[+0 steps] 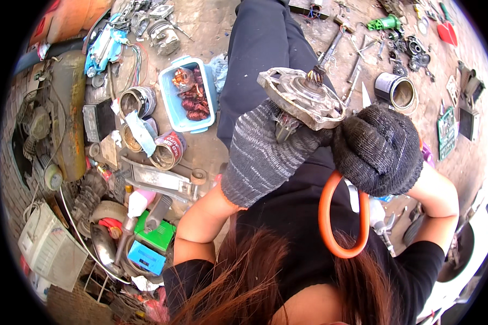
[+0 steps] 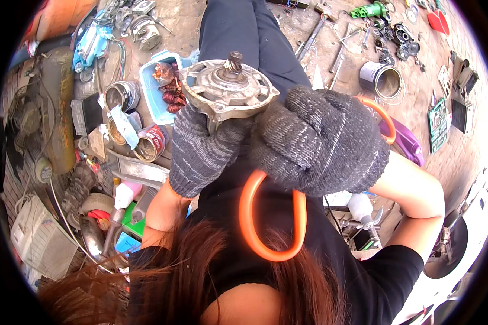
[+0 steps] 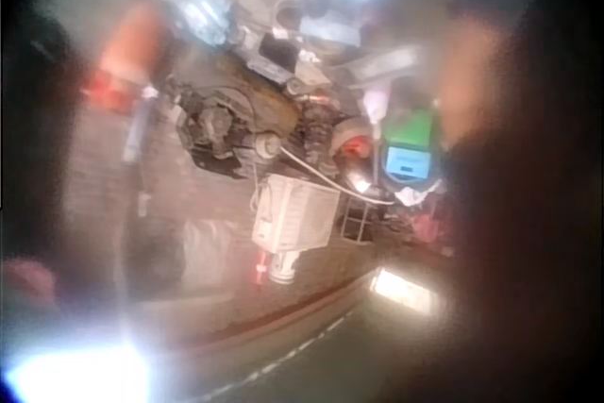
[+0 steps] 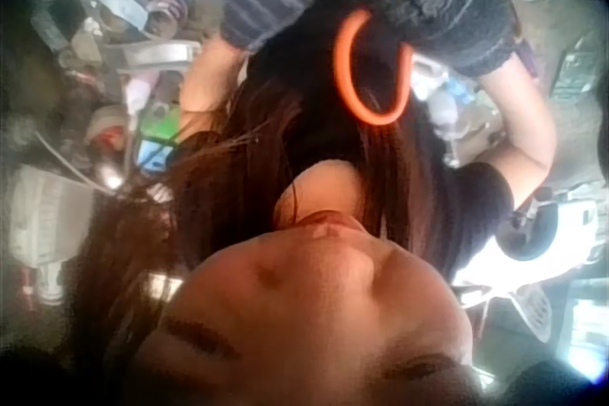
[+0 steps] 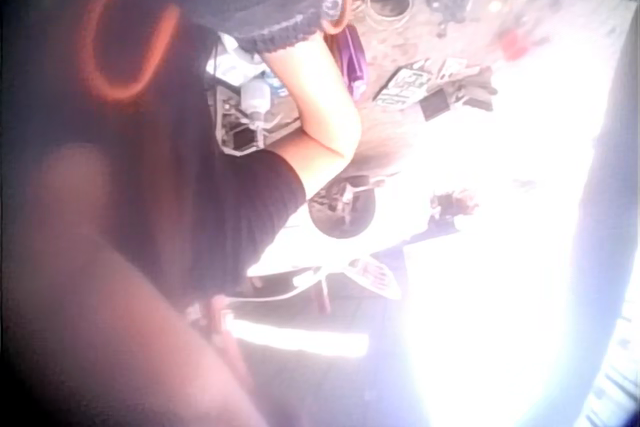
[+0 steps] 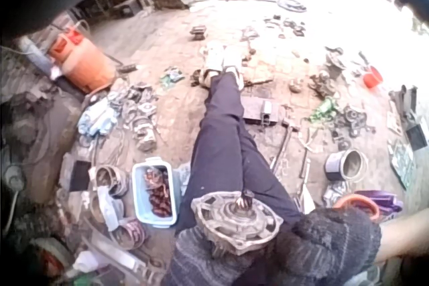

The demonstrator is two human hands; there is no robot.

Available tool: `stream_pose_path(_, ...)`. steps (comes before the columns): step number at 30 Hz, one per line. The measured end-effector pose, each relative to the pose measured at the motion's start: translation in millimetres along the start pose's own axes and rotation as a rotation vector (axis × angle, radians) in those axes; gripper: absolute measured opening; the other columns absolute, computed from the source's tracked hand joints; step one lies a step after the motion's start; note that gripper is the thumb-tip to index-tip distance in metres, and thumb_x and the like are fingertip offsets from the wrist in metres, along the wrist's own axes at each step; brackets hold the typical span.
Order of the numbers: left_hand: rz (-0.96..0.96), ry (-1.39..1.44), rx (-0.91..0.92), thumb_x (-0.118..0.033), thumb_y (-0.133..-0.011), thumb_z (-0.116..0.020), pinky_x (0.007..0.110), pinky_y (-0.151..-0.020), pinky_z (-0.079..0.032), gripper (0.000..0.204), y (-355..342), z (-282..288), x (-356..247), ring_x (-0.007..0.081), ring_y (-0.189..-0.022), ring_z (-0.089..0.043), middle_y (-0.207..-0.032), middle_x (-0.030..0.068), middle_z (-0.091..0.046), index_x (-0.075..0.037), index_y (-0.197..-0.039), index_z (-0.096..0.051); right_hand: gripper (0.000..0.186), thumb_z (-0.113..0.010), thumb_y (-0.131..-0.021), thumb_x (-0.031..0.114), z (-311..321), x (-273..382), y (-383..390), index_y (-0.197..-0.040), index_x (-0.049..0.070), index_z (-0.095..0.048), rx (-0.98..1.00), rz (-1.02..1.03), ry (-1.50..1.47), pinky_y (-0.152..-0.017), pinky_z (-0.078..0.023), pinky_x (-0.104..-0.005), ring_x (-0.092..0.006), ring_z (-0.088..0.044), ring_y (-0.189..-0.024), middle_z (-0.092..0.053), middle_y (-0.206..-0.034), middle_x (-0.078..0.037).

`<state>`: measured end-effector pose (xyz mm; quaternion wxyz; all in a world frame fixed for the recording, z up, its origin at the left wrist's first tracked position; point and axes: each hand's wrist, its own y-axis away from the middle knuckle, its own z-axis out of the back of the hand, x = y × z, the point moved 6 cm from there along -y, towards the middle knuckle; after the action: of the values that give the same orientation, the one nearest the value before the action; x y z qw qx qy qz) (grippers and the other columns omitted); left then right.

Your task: The person sits on the floor and uses a screwdriver and scissors to manipulate a cylindrical mechanical component. They repeatedly pry, cut, and adjust parts of the object while surrounded by tools and debris.

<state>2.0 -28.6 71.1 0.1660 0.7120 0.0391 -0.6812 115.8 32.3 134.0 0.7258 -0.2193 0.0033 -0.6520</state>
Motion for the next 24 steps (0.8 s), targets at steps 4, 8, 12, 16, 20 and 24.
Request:
stream_pose_path(4, -0.018, -0.098, 0.003, -0.011, -0.078, -0.066, 0.032, -0.075, -0.048, 0.027, -1, 1, 1, 0.0223, -0.087, -0.062, -0.095, 0.0103, -0.064, -0.001, -0.102, -0.059, 0.039, -0.062, -0.051, 0.017, -8, -2, 0, -0.086, 0.0, -0.062, -0.007, 0.025, -0.006, -0.048, -0.045, -0.0346, -0.0276, -0.056, -0.064, -0.056, -0.082, -0.015)
stream_pose_path(8, 0.009, -0.125, -0.011, -0.013, -0.079, -0.065, 0.034, -0.073, -0.048, 0.023, -2, 3, 9, 0.025, -0.085, -0.062, -0.094, 0.0114, -0.064, -0.002, -0.099, -0.061, 0.039, -0.063, -0.05, 0.015, -15, -4, 1, -0.086, -0.001, -0.061, -0.036, -0.034, -0.039, -0.047, -0.044, -0.0351, -0.0282, -0.056, -0.064, -0.056, -0.082, -0.015)
stream_pose_path(12, -0.058, -0.148, -0.045, -0.014, -0.078, -0.065, 0.034, -0.072, -0.048, 0.022, -6, 5, 7, 0.0253, -0.083, -0.062, -0.092, 0.0101, -0.064, -0.003, -0.098, -0.062, 0.041, -0.065, -0.052, 0.013, -18, -5, -4, -0.09, 0.0, -0.061, -0.053, -0.063, -0.027, -0.048, -0.043, -0.0356, -0.0289, -0.056, -0.064, -0.055, -0.082, -0.014)
stream_pose_path(16, -0.055, -0.095, -0.067, -0.012, -0.079, -0.064, 0.033, -0.072, -0.048, 0.022, -8, 4, 9, 0.0248, -0.083, -0.062, -0.091, 0.0102, -0.064, -0.003, -0.099, -0.061, 0.039, -0.067, -0.053, 0.011, -16, -14, -3, -0.091, 0.003, -0.062, -0.108, -0.063, -0.056, -0.05, -0.043, -0.0352, -0.028, -0.056, -0.065, -0.056, -0.082, -0.012)
stream_pose_path(20, 0.116, 0.248, -0.063, -0.012, -0.08, -0.064, 0.033, -0.073, -0.048, 0.024, -9, 0, 18, 0.0239, -0.084, -0.061, -0.093, 0.0111, -0.063, -0.001, -0.101, -0.059, 0.038, -0.069, -0.054, 0.01, -8, -20, -3, -0.091, 0.006, -0.063, -0.055, -0.086, -0.041, -0.052, -0.044, -0.0357, -0.0276, -0.057, -0.067, -0.057, -0.082, -0.011)
stream_pose_path(24, 0.157, 0.275, 0.019, -0.011, -0.08, -0.064, 0.033, -0.074, -0.047, 0.025, -9, -4, 11, 0.0235, -0.085, -0.061, -0.094, 0.0116, -0.063, 0.0, -0.102, -0.058, 0.039, -0.068, -0.052, 0.013, -1, -16, -1, -0.089, 0.003, -0.062, -0.044, -0.036, -0.047, -0.051, -0.044, -0.0358, -0.0288, -0.057, -0.067, -0.058, -0.084, -0.012)
